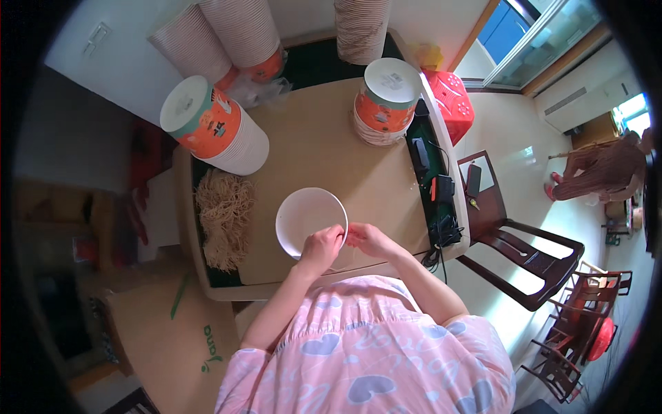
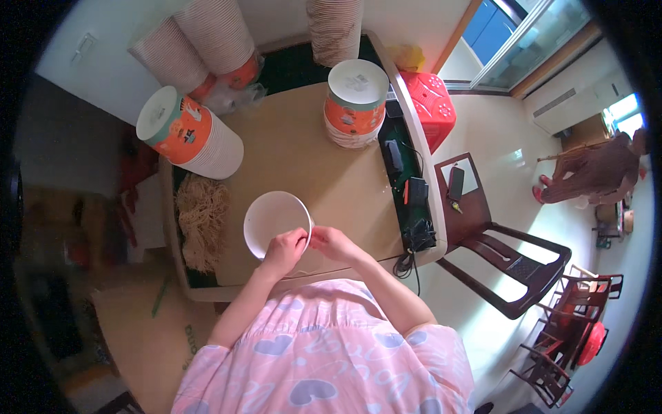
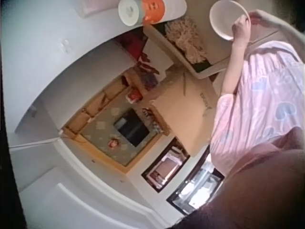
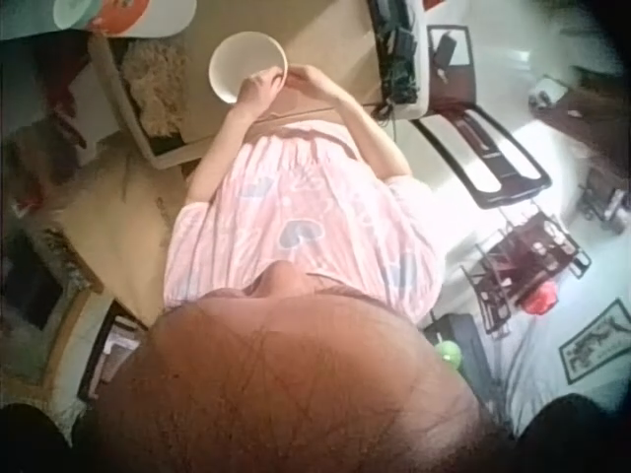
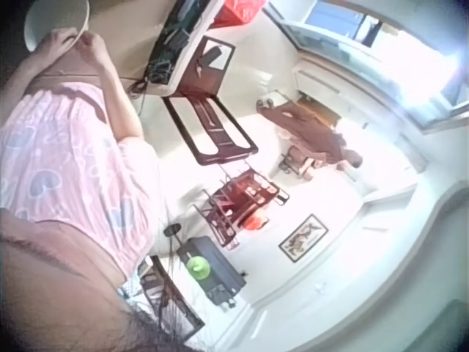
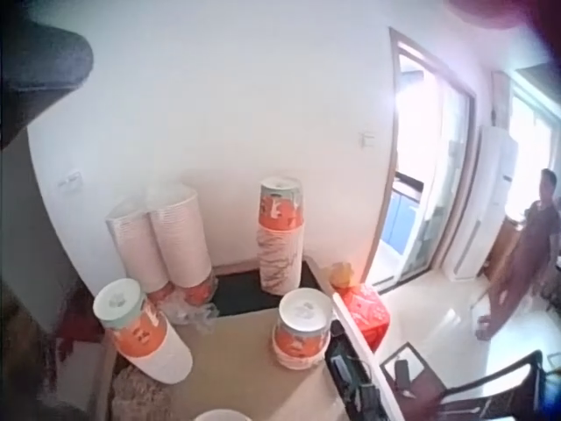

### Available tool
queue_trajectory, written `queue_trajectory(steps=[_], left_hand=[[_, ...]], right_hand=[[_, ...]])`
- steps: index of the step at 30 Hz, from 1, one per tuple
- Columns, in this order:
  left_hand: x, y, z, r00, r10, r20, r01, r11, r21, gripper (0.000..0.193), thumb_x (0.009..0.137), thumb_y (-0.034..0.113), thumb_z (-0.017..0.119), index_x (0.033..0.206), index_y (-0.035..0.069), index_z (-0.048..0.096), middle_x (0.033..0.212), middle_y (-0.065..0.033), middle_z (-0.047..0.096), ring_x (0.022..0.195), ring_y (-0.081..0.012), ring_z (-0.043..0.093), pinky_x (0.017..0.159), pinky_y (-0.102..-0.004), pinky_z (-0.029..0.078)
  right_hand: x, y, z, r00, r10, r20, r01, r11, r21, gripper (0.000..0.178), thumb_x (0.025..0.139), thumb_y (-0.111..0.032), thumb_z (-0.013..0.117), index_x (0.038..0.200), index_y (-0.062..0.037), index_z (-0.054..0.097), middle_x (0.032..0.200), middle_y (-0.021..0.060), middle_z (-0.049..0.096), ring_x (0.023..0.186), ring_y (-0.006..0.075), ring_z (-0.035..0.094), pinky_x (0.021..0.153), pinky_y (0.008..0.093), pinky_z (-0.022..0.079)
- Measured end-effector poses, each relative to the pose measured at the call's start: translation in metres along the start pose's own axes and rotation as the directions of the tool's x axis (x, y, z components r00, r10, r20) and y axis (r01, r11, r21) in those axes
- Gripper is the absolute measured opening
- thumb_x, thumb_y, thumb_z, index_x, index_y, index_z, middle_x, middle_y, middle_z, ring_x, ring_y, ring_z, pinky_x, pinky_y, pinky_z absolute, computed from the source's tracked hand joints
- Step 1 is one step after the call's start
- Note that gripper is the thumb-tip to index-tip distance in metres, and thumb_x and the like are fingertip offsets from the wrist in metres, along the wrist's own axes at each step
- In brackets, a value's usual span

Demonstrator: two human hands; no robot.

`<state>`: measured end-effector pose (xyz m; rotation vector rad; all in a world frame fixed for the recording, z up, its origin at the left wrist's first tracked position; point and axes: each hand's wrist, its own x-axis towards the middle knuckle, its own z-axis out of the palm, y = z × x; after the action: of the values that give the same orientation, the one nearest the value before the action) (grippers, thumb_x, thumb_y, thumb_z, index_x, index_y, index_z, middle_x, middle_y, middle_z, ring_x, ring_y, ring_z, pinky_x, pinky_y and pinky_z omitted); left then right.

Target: The recorder is threading a white string through holes in a red and white paper cup, likely to create a handle.

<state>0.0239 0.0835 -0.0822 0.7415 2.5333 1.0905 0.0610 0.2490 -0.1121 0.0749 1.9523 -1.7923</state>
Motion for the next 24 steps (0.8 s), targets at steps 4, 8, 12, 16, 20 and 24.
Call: queue_trajectory(steps=[4,8,12,16,20,24], left_hand=[[0.002,-0.002,0.008,0.998,-0.07,-0.008,0.069,0.996,-0.049,0.005,0.083,0.007,0.054,0.084,0.004,0.058,0.076,-0.0156,0.063,0.068,-0.0322,0.062,0.061,-0.0388,0.049],[-0.004,-0.019,0.008,0.983,-0.168,-0.068,0.149,0.963,-0.223,0.005,0.081,0.007,0.057,0.082,0.002,0.056,0.071,-0.0154,0.062,0.065,-0.0315,0.063,0.058,-0.0385,0.05],[-0.012,-0.03,0.003,0.972,-0.232,-0.03,0.208,0.915,-0.347,0.004,0.081,0.005,0.057,0.082,0.0,0.056,0.071,-0.013,0.064,0.065,-0.0251,0.065,0.059,-0.0336,0.051],[-0.013,-0.04,0.004,0.942,-0.316,0.116,0.327,0.774,-0.543,0.004,0.083,0.003,0.056,0.082,-0.001,0.057,0.072,-0.0082,0.065,0.069,-0.016,0.066,0.062,-0.028,0.052],[-0.012,-0.038,0.001,0.917,-0.359,0.171,0.387,0.707,-0.592,0.004,0.083,0.002,0.056,0.083,-0.001,0.058,0.074,-0.0067,0.066,0.07,-0.0124,0.066,0.063,-0.0262,0.053],[-0.013,-0.04,-0.001,0.911,-0.35,0.219,0.41,0.705,-0.579,0.004,0.086,-0.001,0.053,0.086,-0.002,0.057,0.076,-0.0059,0.063,0.071,-0.0111,0.062,0.063,-0.025,0.052]], right_hand=[[0.002,0.01,-0.008,0.99,0.135,-0.039,-0.134,0.99,0.032,0.02,0.093,-0.018,0.05,0.093,-0.0013,0.06,0.075,0.002,0.058,0.07,0.01,0.053,0.067,0.0243,0.045],[-0.013,-0.006,-0.011,0.968,0.23,-0.1,-0.225,0.973,0.054,0.022,0.093,-0.02,0.05,0.092,-0.0005,0.061,0.073,0.002,0.058,0.067,0.0095,0.054,0.064,0.0229,0.045],[-0.033,-0.024,-0.004,0.977,0.2,-0.073,-0.182,0.964,0.193,0.022,0.094,-0.014,0.047,0.1,0.0009,0.061,0.078,0.0042,0.061,0.071,0.0106,0.057,0.067,0.0237,0.047],[-0.026,-0.035,0.023,0.997,0.004,-0.071,0.011,0.977,0.214,0.022,0.093,-0.002,0.045,0.108,0.0031,0.059,0.088,0.0061,0.064,0.077,0.0122,0.06,0.071,0.0268,0.05],[-0.008,-0.036,0.036,0.911,-0.289,-0.294,0.104,0.851,-0.515,0.017,0.084,-0.006,0.056,0.1,-0.0036,0.064,0.091,0.0121,0.065,0.072,0.0242,0.064,0.065,0.0321,0.052],[-0.002,-0.04,0.042,0.929,-0.236,-0.284,0.023,0.804,-0.594,0.014,0.079,-0.008,0.06,0.092,-0.0057,0.064,0.089,0.0142,0.062,0.074,0.0306,0.063,0.065,0.0357,0.051]])
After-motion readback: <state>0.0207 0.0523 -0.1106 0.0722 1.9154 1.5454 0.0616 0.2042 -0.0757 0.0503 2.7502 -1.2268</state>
